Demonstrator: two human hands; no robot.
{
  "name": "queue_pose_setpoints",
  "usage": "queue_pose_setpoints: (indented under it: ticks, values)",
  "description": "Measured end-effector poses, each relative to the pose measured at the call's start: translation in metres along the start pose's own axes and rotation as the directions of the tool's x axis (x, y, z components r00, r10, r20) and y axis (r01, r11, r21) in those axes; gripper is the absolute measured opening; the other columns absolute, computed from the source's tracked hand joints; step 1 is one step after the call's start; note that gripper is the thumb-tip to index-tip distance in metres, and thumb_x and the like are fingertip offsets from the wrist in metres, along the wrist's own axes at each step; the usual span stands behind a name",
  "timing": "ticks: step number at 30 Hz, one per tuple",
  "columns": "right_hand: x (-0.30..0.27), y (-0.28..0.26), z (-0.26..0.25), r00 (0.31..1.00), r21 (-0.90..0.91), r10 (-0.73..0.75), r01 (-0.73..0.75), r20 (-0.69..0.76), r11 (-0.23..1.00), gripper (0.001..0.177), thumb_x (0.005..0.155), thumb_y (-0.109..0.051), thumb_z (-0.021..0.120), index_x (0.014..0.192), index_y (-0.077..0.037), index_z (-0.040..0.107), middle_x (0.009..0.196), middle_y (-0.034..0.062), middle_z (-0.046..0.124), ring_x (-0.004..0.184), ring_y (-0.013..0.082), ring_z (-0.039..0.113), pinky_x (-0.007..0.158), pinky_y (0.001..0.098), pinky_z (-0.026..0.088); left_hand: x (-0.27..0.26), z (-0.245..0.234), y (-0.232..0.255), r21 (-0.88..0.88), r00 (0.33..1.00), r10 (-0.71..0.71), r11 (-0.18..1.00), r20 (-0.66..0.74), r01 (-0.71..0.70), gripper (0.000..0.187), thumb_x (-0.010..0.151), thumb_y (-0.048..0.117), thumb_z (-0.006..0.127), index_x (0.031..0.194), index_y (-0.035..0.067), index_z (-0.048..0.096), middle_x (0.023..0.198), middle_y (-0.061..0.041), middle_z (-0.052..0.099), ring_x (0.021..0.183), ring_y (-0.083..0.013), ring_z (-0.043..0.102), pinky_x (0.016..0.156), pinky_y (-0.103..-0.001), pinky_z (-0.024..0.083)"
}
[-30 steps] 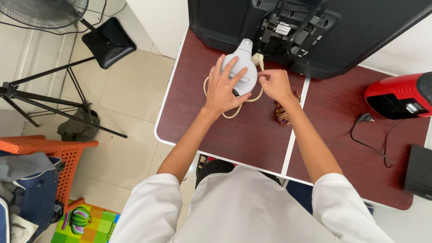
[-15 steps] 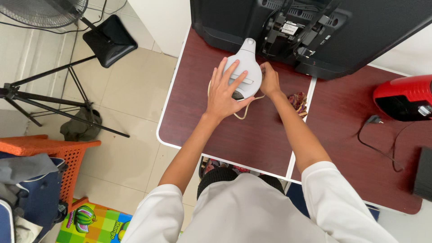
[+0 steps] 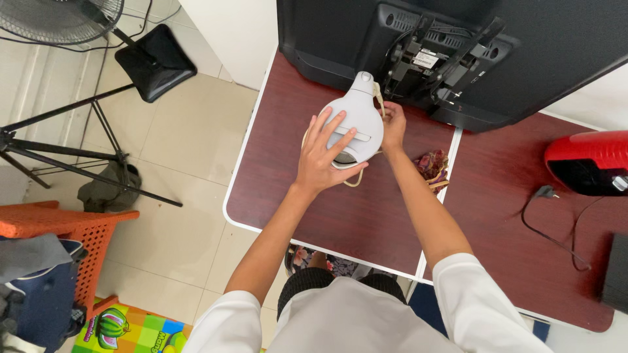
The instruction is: The person wipes the underside of a white electric kettle with a patterned cloth, then wipes a black external hard drive on a wooden table. The person handles the kettle and hard drive one at a time, using the cloth to clean their surfaces.
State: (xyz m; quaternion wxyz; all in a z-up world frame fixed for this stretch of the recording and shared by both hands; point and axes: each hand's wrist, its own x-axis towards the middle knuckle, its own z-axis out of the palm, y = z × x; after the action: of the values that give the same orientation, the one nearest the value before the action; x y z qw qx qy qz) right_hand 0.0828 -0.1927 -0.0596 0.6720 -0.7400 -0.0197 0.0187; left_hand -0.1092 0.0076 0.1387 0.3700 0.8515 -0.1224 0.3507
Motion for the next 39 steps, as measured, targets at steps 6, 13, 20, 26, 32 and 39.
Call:
queue_pose_setpoints:
  ticks: [6,13,20,26,32,39]
  values:
    - [-0.019,-0.032,0.009,0.980,-0.117,-0.068,0.046,-0.190,0.992,0.040,0.086,0.013,0.061,0.125,0.002,0.060,0.104,0.0078,0.070,0.079,0.0084,0.061,0.069,0.0234,0.053,0.000,0.003,-0.004,-0.005,0.998,0.044,0.999,-0.044,-0.045,0.068,0.073,0.045,0.095,0.130,0.017,0.069,0.151,-0.013,0.054,0.146,-0.0413,0.045,0.118,-0.067,0.038]
    - [-0.046,-0.073,0.020,0.888,-0.412,-0.362,0.228,-0.284,0.882,0.036,0.092,0.014,0.051,0.121,0.000,0.066,0.101,0.0106,0.077,0.077,0.0153,0.064,0.072,0.0310,0.054,-0.008,-0.001,-0.013,-0.006,0.993,0.088,0.996,-0.084,-0.089,0.065,0.073,0.043,0.095,0.125,0.013,0.072,0.146,-0.016,0.058,0.142,-0.0439,0.049,0.119,-0.067,0.038]
    - [-0.045,-0.088,0.023,0.913,-0.393,-0.287,0.160,-0.290,0.905,0.037,0.090,0.014,0.047,0.118,0.002,0.068,0.100,0.0133,0.078,0.076,0.0183,0.067,0.072,0.0320,0.056,-0.016,-0.011,-0.022,-0.033,0.988,0.106,0.993,-0.108,-0.110,0.064,0.071,0.045,0.094,0.121,0.011,0.073,0.142,-0.019,0.060,0.139,-0.0458,0.051,0.118,-0.067,0.039]
    - [-0.058,-0.097,0.028,0.901,-0.375,-0.307,0.182,-0.308,0.909,0.033,0.093,0.013,0.052,0.119,0.002,0.069,0.103,0.0135,0.079,0.078,0.0179,0.068,0.074,0.0317,0.056,-0.024,-0.013,-0.024,-0.034,0.987,0.101,0.994,-0.123,-0.106,0.064,0.070,0.045,0.094,0.120,0.010,0.074,0.142,-0.020,0.060,0.140,-0.0467,0.050,0.118,-0.067,0.038]
    - [-0.023,-0.087,0.035,0.979,-0.336,-0.195,0.203,0.060,0.920,0.024,0.095,0.007,0.059,0.115,0.003,0.071,0.101,0.0122,0.079,0.083,0.0133,0.074,0.076,0.0275,0.059,-0.025,-0.009,-0.024,-0.040,0.987,0.105,0.993,-0.122,-0.111,0.064,0.069,0.046,0.095,0.119,0.013,0.074,0.141,-0.019,0.061,0.140,-0.0452,0.050,0.119,-0.066,0.038]
    - [0.012,-0.041,0.028,0.933,-0.125,0.074,-0.031,0.353,0.992,0.012,0.097,0.002,0.069,0.108,0.005,0.073,0.099,0.0092,0.076,0.085,0.0089,0.067,0.072,0.0282,0.057,-0.022,0.018,-0.023,-0.025,0.990,0.063,0.997,-0.124,-0.066,0.076,0.069,0.047,0.098,0.130,0.015,0.067,0.148,-0.015,0.049,0.143,-0.0394,0.049,0.123,-0.066,0.036]
